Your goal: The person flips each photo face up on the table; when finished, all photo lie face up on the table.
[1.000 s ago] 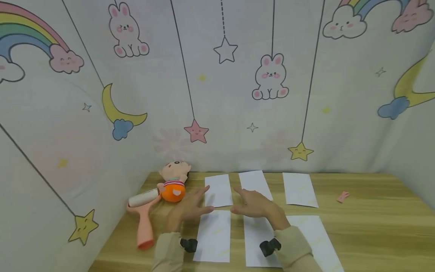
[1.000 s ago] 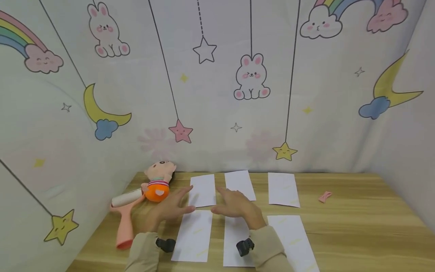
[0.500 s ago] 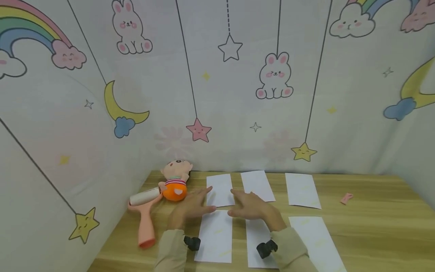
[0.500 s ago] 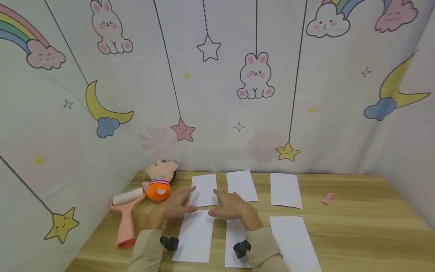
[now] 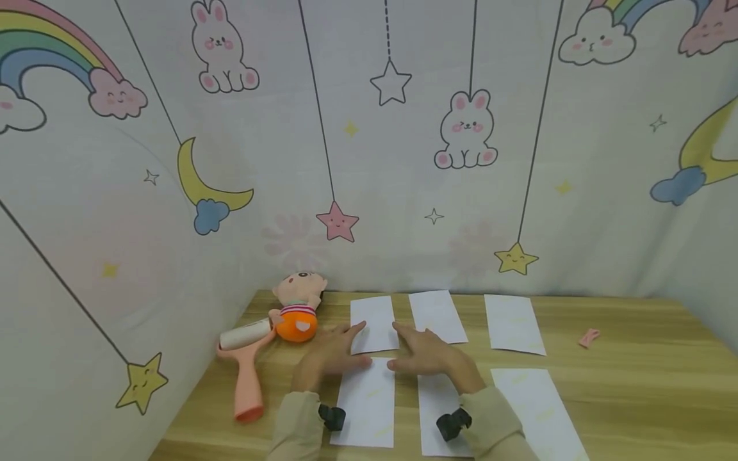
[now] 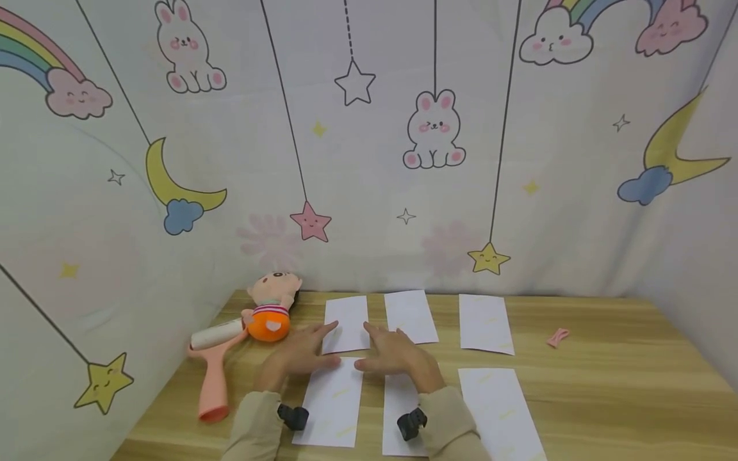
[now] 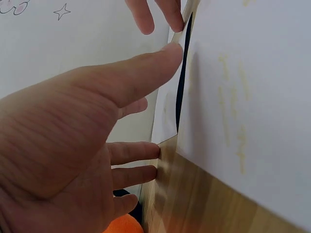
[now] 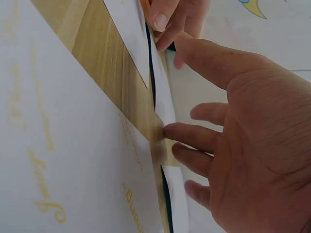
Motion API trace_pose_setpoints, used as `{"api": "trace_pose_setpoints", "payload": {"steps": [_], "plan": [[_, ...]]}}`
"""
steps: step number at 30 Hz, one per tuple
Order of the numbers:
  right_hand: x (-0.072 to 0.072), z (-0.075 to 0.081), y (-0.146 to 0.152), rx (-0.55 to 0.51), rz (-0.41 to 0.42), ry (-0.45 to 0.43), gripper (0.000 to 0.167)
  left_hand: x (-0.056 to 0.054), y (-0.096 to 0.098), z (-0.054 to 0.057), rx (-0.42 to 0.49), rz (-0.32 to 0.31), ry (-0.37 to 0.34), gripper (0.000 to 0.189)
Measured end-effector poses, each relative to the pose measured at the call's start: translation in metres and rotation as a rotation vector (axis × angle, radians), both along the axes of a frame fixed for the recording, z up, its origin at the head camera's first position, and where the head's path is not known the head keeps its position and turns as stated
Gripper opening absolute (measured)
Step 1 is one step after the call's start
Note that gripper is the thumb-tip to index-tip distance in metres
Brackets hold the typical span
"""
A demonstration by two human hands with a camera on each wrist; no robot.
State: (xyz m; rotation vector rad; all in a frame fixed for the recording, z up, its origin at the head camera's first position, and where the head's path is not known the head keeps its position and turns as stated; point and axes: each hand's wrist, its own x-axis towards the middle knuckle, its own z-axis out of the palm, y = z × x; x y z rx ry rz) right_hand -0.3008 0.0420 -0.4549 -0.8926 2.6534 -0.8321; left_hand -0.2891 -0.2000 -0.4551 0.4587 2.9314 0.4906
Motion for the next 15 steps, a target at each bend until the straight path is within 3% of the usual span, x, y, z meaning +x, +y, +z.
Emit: {"api": "trace_pose_setpoints", "payload": {"steps": [9,15], "plan": [[0.002,-0.002,-0.004,0.028,0.019,0.01,0.084,0.001,0.009,0.003,0.022,0.013,-0.002,0.075],[0.001,-0.004,-0.008,0.037,0.035,0.015,0.082,-0.001,0.014,0.0,-0.001,0.057,0.012,0.076]]}}
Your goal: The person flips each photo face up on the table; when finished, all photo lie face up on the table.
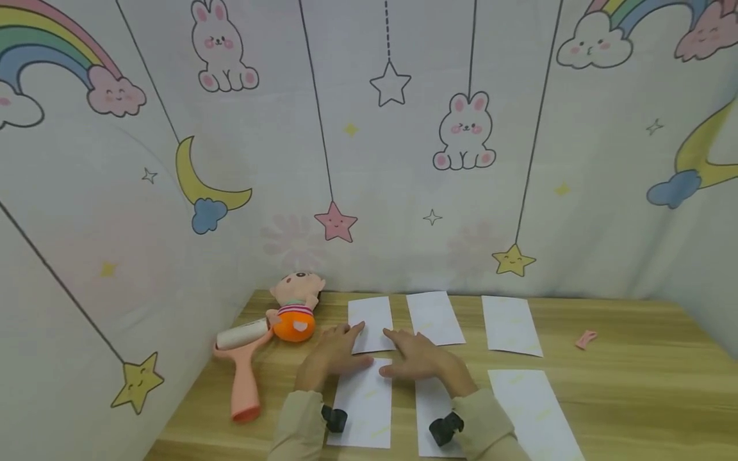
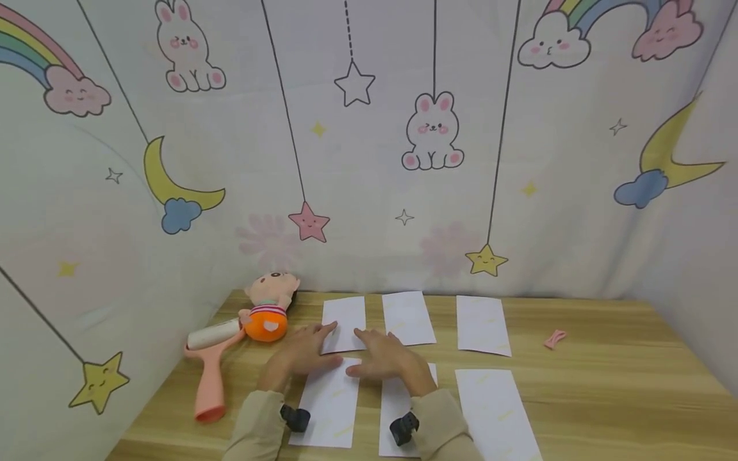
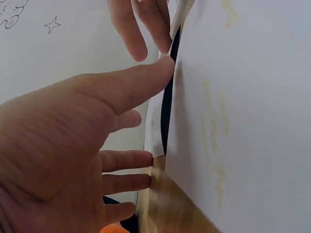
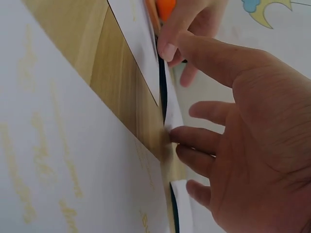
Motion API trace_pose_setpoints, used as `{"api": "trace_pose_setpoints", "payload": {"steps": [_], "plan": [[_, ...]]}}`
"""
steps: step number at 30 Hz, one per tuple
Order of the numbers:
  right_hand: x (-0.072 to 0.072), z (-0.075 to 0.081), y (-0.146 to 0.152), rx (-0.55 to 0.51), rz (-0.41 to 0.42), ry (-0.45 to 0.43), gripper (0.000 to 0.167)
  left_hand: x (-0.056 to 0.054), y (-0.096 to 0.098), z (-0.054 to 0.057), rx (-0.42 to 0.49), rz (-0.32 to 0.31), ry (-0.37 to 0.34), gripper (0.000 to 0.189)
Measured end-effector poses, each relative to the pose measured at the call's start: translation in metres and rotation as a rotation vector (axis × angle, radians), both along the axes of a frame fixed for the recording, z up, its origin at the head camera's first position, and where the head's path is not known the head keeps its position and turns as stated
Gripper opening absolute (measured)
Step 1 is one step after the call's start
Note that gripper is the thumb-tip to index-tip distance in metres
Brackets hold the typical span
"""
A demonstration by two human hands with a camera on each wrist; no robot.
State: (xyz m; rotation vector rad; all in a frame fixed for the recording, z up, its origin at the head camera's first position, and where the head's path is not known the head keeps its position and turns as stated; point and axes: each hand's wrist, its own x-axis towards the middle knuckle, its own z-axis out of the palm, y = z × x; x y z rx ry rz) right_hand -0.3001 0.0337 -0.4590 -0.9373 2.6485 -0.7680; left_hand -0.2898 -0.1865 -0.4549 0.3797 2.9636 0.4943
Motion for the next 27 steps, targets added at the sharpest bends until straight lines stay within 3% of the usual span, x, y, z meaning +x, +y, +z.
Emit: {"api": "trace_pose_setpoints", "payload": {"steps": [6,15,27], "plan": [[-0.003,0.003,-0.004,0.003,0.0,0.015,0.082,-0.007,0.004,-0.003,-0.031,0.049,0.044,0.078],[0.003,0.001,-0.005,0.001,0.017,-0.009,0.083,0.001,0.011,-0.007,-0.055,0.096,0.084,0.076],[0.002,0.008,0.002,-0.01,0.004,0.007,0.083,0.0,0.014,-0.009,-0.055,0.135,0.088,0.072]]}}
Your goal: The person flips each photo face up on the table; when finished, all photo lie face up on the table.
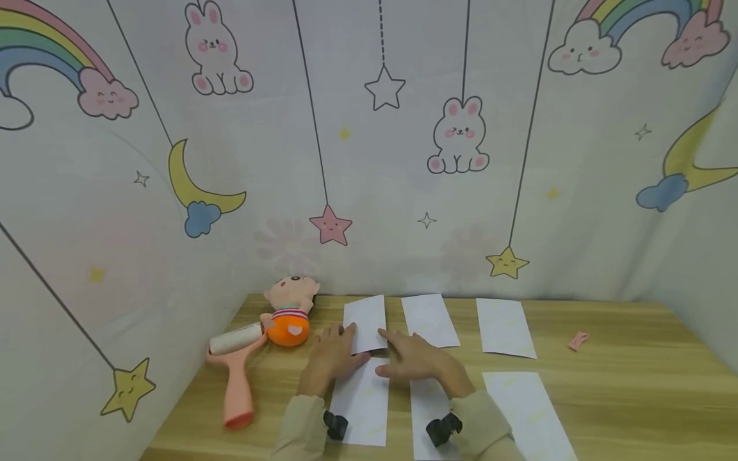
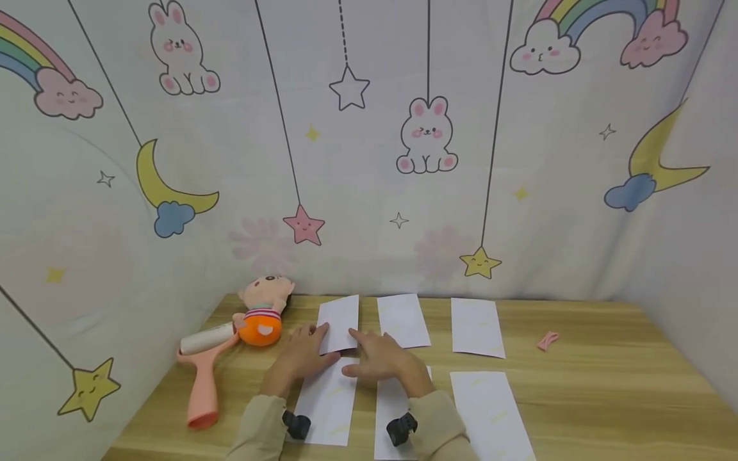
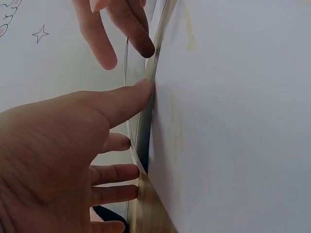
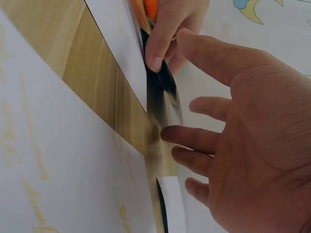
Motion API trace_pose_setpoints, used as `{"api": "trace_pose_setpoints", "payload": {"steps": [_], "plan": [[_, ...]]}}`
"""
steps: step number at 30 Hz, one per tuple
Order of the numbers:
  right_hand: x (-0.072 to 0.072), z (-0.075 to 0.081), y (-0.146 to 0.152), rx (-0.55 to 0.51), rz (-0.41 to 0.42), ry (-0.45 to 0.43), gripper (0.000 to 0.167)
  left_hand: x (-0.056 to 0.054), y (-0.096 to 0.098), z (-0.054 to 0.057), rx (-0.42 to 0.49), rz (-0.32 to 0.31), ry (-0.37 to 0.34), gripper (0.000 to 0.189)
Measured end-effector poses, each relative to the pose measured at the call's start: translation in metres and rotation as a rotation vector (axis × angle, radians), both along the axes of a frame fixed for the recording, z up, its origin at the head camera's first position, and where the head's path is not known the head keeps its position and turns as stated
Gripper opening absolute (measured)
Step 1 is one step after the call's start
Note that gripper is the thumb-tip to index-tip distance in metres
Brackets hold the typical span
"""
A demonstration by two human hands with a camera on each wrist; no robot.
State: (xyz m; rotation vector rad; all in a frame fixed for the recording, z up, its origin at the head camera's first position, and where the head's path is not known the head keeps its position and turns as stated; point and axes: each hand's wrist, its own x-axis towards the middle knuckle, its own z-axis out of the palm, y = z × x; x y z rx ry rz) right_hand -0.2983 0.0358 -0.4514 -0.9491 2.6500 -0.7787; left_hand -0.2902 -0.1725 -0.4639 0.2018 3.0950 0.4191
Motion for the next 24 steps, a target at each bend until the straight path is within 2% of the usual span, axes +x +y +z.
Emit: {"api": "trace_pose_setpoints", "payload": {"steps": [4,11,18,22,24], "plan": [[-0.001,0.003,0.001,-0.025,0.014,0.018,0.082,0.0,-0.001,0.001,0.024,-0.017,0.005,0.073],[-0.002,0.009,0.001,-0.076,0.03,0.116,0.081,-0.002,-0.005,0.0,0.093,-0.061,0.021,0.077],[0.0,0.019,-0.005,-0.174,0.013,0.192,0.081,-0.004,-0.012,0.004,0.196,-0.131,0.021,0.094],[0.001,0.021,-0.007,-0.183,0.002,0.19,0.083,-0.004,-0.015,0.008,0.299,-0.192,-0.002,0.096],[0.002,0.021,-0.008,-0.188,-0.003,0.192,0.083,-0.003,-0.016,0.012,0.366,-0.203,-0.021,0.094]]}}
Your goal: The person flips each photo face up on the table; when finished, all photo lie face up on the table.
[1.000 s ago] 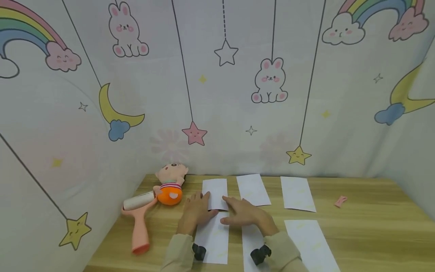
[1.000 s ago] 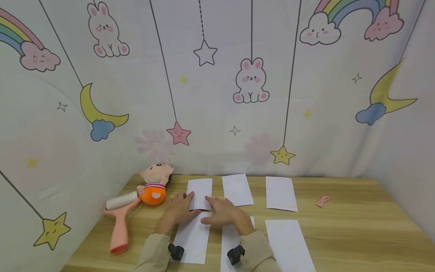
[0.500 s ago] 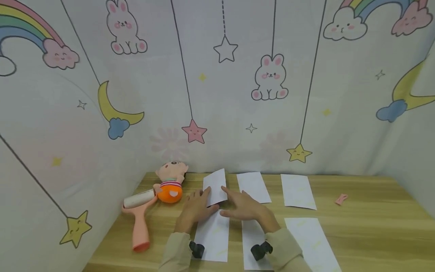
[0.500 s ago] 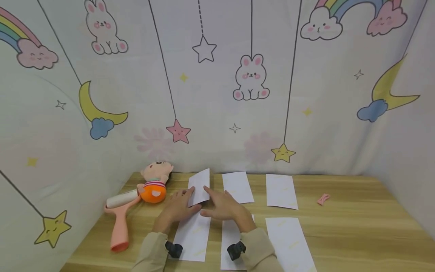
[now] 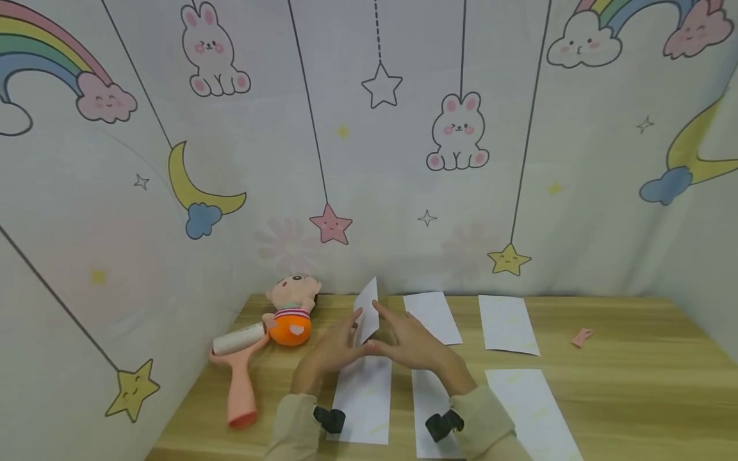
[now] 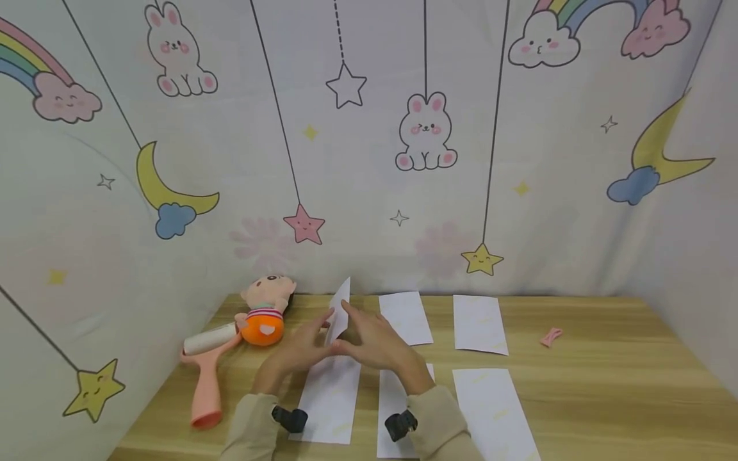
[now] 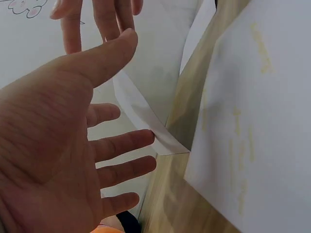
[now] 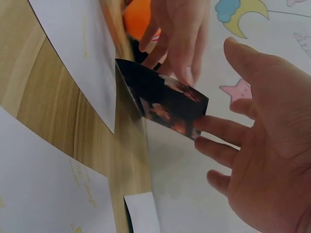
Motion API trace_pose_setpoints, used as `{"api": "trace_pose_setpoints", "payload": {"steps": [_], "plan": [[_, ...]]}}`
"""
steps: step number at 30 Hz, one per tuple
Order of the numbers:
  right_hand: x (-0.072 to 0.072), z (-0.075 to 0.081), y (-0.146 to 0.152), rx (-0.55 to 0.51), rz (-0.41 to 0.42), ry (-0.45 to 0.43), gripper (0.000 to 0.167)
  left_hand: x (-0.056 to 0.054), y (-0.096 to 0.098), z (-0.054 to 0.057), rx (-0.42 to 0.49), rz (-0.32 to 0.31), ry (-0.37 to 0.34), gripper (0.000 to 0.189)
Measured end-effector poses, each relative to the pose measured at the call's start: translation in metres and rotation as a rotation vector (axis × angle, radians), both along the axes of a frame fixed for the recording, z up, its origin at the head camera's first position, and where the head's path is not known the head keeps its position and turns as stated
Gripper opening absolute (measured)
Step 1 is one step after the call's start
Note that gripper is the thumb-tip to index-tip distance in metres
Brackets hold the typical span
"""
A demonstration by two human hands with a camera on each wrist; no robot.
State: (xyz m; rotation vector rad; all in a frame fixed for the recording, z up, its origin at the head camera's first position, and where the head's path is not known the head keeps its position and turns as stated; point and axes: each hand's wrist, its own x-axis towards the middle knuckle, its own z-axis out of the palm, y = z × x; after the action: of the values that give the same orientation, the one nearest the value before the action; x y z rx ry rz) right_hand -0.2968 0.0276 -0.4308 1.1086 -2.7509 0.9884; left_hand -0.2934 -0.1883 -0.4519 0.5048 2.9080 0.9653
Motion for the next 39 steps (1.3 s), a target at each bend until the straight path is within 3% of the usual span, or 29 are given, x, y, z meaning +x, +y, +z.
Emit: {"api": "trace_pose_setpoints", "payload": {"steps": [5,11,21,26,39], "plan": [[0.001,0.0,-0.001,-0.037,0.012,0.003,0.078,0.002,0.001,0.011,0.121,-0.012,-0.054,0.08],[0.004,0.0,-0.001,-0.072,-0.004,-0.026,0.075,0.003,0.007,0.015,0.182,-0.037,-0.07,0.071],[0.007,0.0,-0.009,-0.112,0.028,-0.088,0.083,0.006,0.005,0.026,0.176,-0.008,-0.013,0.063],[0.006,-0.003,-0.013,-0.096,0.045,-0.091,0.084,0.006,0.002,0.028,0.183,0.011,0.03,0.06],[0.009,-0.016,-0.023,-0.007,0.055,-0.144,0.094,0.009,-0.004,0.032,0.168,0.024,0.063,0.06]]}}
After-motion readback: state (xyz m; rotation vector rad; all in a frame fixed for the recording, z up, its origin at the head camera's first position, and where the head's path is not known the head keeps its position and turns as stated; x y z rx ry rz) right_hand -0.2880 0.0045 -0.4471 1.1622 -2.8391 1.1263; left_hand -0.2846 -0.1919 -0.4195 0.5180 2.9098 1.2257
